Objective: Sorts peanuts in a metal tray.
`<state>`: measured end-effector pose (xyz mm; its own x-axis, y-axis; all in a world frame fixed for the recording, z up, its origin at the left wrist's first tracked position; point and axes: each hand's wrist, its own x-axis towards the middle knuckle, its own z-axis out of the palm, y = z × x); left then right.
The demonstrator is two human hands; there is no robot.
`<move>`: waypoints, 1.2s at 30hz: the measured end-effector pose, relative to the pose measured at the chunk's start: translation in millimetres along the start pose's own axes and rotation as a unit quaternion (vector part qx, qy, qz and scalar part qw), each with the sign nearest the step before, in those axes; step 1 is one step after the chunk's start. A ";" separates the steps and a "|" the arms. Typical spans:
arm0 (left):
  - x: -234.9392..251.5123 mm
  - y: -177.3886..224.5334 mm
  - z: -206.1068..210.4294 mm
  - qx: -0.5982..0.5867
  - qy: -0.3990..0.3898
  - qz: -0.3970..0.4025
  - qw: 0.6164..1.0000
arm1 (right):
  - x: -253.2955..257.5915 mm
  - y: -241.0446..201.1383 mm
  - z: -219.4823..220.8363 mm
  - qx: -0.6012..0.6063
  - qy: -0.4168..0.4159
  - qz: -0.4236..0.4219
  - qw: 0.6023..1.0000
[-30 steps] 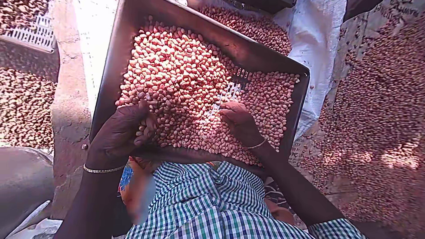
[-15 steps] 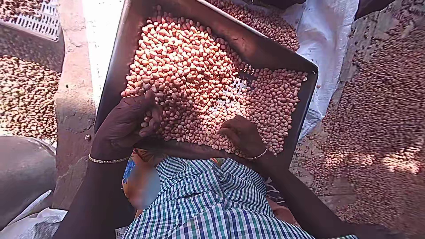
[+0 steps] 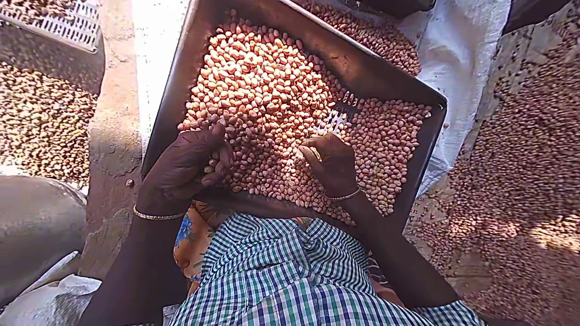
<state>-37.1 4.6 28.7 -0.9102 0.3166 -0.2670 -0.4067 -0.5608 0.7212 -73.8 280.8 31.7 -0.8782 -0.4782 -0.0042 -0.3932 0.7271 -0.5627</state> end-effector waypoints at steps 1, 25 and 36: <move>-0.5 -0.1 -0.3 -0.004 -0.003 0.001 1.000 | -0.7 -0.6 0.2 0.023 -0.002 0.002 1.000; 0.6 -0.3 -0.1 -0.008 -0.018 0.008 1.000 | 16.0 41.9 9.9 0.478 -0.035 0.129 0.868; 1.7 -1.5 -1.0 0.014 0.007 0.008 1.000 | -2.1 -23.2 22.9 -0.105 -0.128 0.089 0.982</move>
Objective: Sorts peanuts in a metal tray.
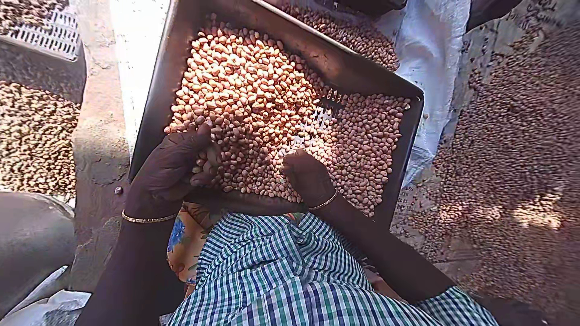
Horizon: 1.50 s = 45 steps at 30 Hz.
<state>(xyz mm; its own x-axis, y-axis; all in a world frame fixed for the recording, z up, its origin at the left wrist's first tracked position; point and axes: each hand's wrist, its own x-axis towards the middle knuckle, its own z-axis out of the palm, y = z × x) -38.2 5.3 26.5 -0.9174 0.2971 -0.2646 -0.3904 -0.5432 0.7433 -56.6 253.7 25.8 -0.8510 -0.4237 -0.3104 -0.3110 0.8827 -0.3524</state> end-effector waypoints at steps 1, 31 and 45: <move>0.2 -0.6 -1.4 0.003 -0.001 -0.002 1.000 | -0.3 0.5 -1.1 0.008 -0.008 0.003 1.000; 7.5 4.3 8.6 -0.005 -0.044 -0.199 0.979 | 27.9 -16.4 -49.1 0.302 -0.036 -0.115 0.946; 6.3 1.3 -0.8 -0.122 -0.016 -0.046 0.991 | 154.1 -137.6 -185.9 0.143 0.210 -0.294 0.921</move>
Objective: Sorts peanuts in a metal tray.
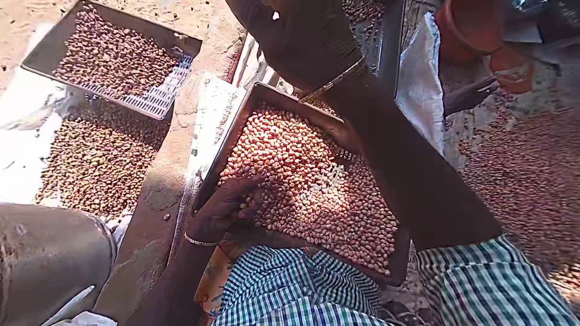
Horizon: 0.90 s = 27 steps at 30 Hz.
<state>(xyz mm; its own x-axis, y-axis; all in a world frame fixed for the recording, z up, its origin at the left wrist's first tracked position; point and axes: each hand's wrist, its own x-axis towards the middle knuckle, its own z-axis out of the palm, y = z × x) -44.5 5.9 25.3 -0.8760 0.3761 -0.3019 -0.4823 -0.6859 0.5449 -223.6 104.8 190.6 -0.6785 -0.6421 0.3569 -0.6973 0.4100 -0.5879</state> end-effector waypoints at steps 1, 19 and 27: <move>-0.4 0.3 -0.6 -0.003 0.001 0.007 1.000 | -3.8 12.6 -2.3 0.032 0.056 -0.023 0.998; -2.3 -3.1 -5.7 0.062 0.004 0.003 0.998 | -271.6 191.2 -10.7 -0.035 -0.285 -0.072 0.955; -5.9 -2.9 -12.4 0.082 -0.032 0.001 0.996 | -279.0 171.6 -45.6 0.104 0.088 0.266 0.954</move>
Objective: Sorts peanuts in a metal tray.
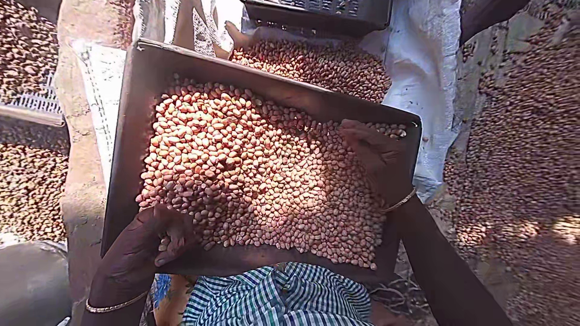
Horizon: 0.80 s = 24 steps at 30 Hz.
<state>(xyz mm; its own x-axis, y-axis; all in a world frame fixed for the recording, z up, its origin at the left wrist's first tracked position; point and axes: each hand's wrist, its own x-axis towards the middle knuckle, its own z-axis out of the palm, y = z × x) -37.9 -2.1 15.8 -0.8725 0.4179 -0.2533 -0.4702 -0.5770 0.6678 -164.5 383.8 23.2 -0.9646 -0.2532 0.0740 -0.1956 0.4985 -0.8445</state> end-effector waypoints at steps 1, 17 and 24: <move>-0.1 1.0 0.9 0.006 0.004 -0.001 1.000 | 8.2 -1.3 13.2 0.028 0.024 0.019 0.999; 0.9 1.2 4.7 -0.009 -0.002 0.014 1.000 | 12.1 -15.3 72.4 -0.203 -0.018 -0.077 0.976; 0.8 2.8 4.7 -0.014 -0.009 0.012 1.000 | 19.2 -2.5 53.9 0.303 0.060 0.081 0.947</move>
<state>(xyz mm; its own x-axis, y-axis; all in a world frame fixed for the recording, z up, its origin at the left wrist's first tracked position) -39.3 0.0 20.7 -0.8810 0.4166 -0.2242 -0.4530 -0.6064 0.6535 -173.0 333.0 -1.9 -0.9936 -0.0990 -0.0543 0.0599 -0.0550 -0.9967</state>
